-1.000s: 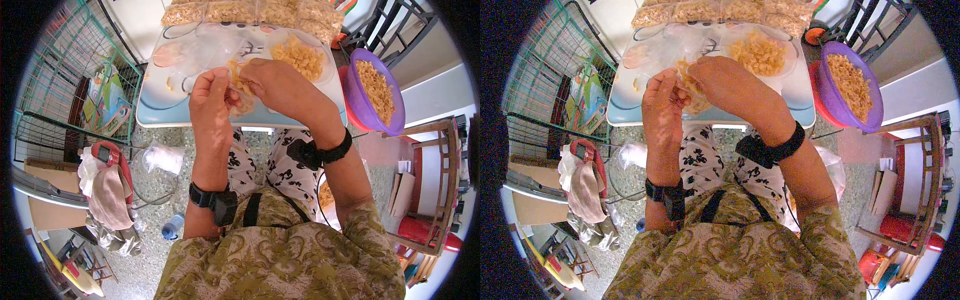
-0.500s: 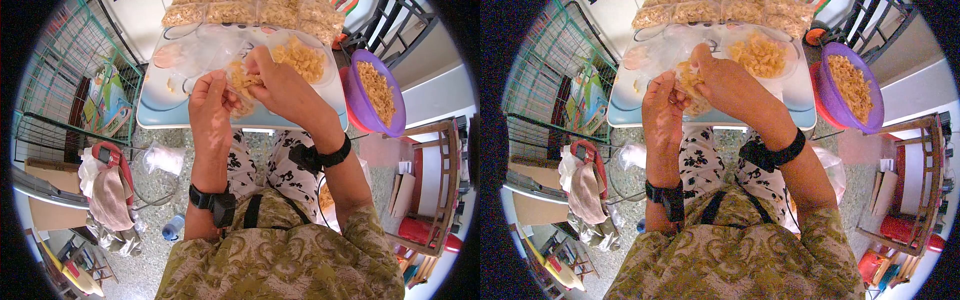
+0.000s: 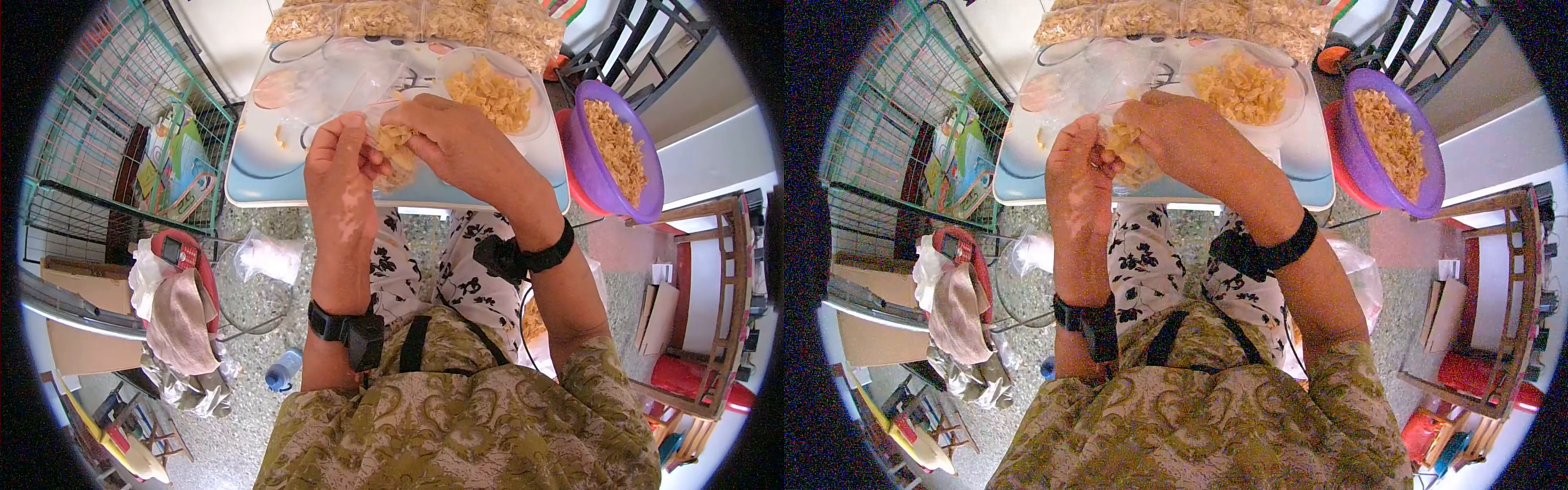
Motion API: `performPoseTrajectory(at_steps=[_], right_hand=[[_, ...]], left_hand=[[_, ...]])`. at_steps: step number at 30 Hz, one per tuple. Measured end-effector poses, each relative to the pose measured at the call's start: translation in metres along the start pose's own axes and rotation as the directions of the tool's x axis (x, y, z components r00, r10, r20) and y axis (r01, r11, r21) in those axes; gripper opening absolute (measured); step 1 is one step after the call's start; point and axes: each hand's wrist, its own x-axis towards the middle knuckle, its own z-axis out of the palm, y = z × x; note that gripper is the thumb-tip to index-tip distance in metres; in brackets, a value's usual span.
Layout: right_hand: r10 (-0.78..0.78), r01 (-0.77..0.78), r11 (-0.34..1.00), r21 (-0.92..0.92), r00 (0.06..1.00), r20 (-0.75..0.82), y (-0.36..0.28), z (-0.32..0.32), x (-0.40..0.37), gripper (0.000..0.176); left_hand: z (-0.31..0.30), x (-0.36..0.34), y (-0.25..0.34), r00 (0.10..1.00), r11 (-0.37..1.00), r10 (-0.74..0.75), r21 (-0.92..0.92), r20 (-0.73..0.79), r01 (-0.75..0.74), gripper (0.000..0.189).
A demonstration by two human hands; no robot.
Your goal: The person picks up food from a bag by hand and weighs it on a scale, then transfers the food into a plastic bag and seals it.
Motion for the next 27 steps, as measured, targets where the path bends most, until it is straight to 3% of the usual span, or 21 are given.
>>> performPoseTrajectory(at_steps=[4,10,12,15,21,27], right_hand=[[-0.039,0.039,0.999,-0.030,0.999,0.010,0.003,0.001,0.002,0.018],[0.012,0.007,0.994,-0.112,0.985,0.175,-0.001,-0.005,0.008,0.017],[0.113,-0.129,0.990,0.057,0.966,0.231,-0.005,-0.007,0.010,0.031],[0.113,-0.150,0.974,0.170,0.971,0.212,-0.006,-0.008,0.006,0.038],[0.131,-0.222,0.942,0.254,0.935,0.331,-0.007,-0.017,0.002,0.045],[0.177,-0.250,0.916,0.313,0.954,0.242,-0.005,-0.013,0.000,0.044]], left_hand=[[0.003,-0.002,0.002,1.000,0.999,-0.002,0.042,-0.018,0.003,0.018],[0.001,-0.003,0.000,0.999,0.999,-0.015,0.043,0.029,0.014,0.020],[0.002,-0.002,0.003,1.000,1.000,-0.008,0.030,0.008,0.008,0.019],[-0.001,-0.001,0.005,1.000,1.000,-0.009,0.005,-0.022,0.009,0.018],[-0.002,0.000,0.005,0.999,0.998,-0.028,-0.054,-0.017,0.028,0.017],[-0.001,0.000,0.004,1.000,0.998,-0.011,-0.057,0.000,0.011,0.018]])
